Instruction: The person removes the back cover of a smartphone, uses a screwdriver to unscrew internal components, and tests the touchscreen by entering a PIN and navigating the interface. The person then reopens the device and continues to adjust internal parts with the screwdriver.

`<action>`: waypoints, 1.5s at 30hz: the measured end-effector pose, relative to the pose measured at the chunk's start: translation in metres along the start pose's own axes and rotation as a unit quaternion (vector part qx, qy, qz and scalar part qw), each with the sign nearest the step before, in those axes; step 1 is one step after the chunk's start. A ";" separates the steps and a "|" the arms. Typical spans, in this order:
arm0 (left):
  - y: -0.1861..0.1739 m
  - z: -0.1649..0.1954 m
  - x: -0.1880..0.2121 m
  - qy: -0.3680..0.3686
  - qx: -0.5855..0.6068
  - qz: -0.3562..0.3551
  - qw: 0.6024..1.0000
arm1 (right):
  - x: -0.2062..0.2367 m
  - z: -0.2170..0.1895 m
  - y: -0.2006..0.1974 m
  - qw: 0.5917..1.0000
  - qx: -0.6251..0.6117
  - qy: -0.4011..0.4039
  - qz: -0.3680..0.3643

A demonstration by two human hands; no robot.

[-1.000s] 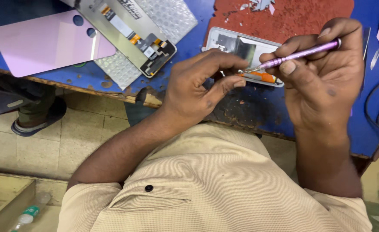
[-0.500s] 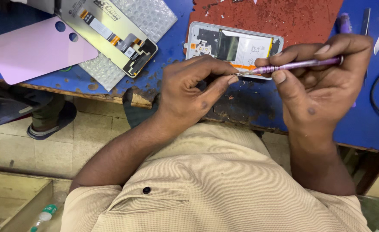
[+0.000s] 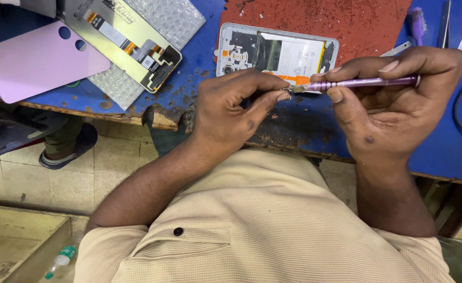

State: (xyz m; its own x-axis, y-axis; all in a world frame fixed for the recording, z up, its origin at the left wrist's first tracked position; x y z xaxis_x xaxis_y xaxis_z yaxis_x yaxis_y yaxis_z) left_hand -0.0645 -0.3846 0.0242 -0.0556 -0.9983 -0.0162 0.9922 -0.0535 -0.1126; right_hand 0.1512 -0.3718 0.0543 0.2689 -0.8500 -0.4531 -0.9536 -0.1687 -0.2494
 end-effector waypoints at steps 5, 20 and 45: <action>0.004 -0.003 -0.003 -0.006 0.013 0.003 1.000 | -0.005 -0.008 -0.005 0.999 -0.012 -0.029 -0.007; 0.024 0.005 0.001 0.205 -0.340 -0.005 0.918 | -0.020 0.013 -0.030 0.980 0.142 -0.077 -0.118; 0.026 -0.005 -0.006 0.164 -0.340 -0.037 0.925 | -0.045 0.003 -0.018 0.944 0.263 -0.116 -0.160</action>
State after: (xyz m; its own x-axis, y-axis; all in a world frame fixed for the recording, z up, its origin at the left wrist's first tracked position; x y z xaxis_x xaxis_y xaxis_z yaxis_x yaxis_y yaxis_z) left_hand -0.0386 -0.3803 0.0160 -0.2614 -0.9262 -0.2716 0.6908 0.0170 -0.7229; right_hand 0.1563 -0.3293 0.0766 0.6119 -0.6557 -0.4423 -0.6357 -0.0750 -0.7683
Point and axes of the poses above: each hand's wrist, its own x-axis away from the middle knuckle, its own y-axis out of the palm, z = x × y, the point moved 6 cm from there along -x, towards the middle knuckle, and after that the axes turned 12 degrees about -y, right-handed, at the moved point
